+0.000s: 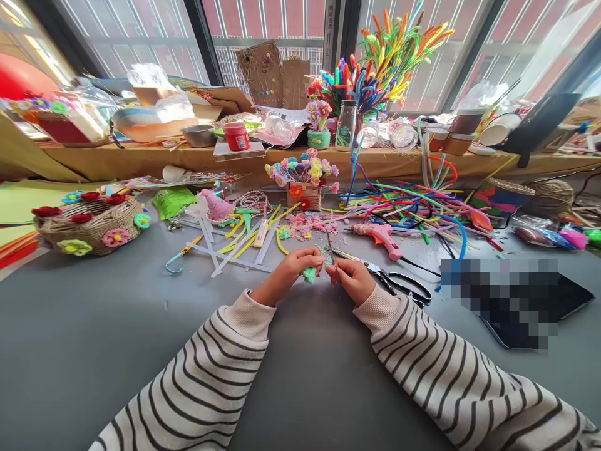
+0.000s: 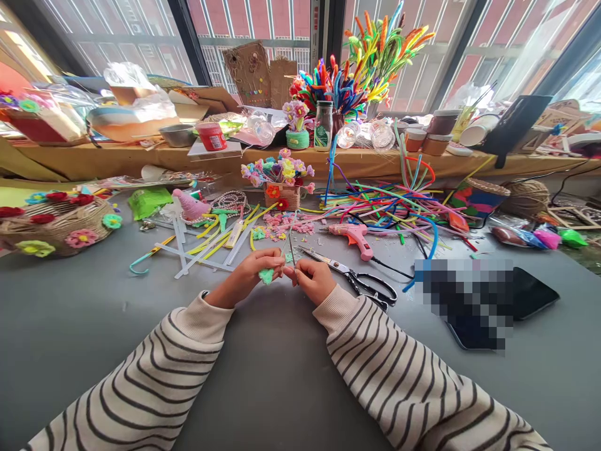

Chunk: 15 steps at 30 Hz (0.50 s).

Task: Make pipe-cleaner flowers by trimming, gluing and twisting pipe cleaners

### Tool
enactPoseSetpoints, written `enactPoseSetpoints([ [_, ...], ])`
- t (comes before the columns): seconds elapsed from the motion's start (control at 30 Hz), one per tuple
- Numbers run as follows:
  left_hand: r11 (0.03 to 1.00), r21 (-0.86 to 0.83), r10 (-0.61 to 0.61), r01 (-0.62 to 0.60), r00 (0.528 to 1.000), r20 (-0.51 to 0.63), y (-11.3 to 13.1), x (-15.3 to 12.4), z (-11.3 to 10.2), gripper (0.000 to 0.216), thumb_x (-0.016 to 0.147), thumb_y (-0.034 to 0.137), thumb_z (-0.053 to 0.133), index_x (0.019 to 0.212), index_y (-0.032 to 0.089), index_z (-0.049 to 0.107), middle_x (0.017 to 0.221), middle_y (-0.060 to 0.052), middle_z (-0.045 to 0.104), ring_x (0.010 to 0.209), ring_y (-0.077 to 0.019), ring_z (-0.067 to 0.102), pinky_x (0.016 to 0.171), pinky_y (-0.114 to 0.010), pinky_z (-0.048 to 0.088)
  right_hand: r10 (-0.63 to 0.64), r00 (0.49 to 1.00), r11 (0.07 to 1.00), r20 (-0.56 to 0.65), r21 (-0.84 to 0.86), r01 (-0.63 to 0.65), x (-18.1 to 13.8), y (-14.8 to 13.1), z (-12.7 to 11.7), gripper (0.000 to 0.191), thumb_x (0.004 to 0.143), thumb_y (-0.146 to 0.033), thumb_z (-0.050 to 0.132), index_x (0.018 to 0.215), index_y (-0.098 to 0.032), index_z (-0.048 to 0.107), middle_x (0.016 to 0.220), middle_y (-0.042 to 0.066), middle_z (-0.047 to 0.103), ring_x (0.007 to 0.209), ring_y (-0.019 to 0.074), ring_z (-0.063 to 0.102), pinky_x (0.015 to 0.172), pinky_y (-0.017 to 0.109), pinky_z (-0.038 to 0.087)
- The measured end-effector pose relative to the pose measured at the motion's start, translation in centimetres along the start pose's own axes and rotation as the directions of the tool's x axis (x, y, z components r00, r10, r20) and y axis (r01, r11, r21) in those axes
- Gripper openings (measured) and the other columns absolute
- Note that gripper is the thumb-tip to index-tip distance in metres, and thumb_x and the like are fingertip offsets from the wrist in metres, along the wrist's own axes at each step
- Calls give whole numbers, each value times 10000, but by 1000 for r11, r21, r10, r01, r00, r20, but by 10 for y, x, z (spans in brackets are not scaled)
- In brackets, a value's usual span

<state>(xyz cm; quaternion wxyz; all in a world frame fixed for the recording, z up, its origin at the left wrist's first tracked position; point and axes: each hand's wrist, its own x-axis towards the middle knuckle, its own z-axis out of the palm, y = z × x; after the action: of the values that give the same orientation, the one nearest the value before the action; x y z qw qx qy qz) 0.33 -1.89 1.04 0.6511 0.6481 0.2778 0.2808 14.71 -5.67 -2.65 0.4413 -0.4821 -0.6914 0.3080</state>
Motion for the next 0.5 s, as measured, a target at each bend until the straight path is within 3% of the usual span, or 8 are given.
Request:
enactPoseSetpoints([
  [0.13,998,32,-56,53,996,73,-1,-1,1,197,682,258,436,523,141,429,503,33,411,515,-75,378,502,-203,275,-8,998,992,67,123,0,0,5,1,497,734,-552,265,526,-152,475,435,-46,309,413,70,291,424,203,252],
  [0.37,997,47,-71,67,995,72,-3,0,2,191,660,255,431,505,148,398,487,33,400,508,-80,380,490,-204,282,31,996,1000,-78,5,-30,2,3,-2,467,726,-526,333,454,-161,434,433,-36,349,436,77,338,464,208,282],
  [0.5,994,75,-82,76,994,71,-3,-1,3,192,642,274,447,503,150,401,481,33,400,491,-81,380,482,-210,284,79,988,995,-135,71,-70,3,5,-2,483,720,-551,315,449,-167,425,410,-48,286,403,72,295,429,209,262],
])
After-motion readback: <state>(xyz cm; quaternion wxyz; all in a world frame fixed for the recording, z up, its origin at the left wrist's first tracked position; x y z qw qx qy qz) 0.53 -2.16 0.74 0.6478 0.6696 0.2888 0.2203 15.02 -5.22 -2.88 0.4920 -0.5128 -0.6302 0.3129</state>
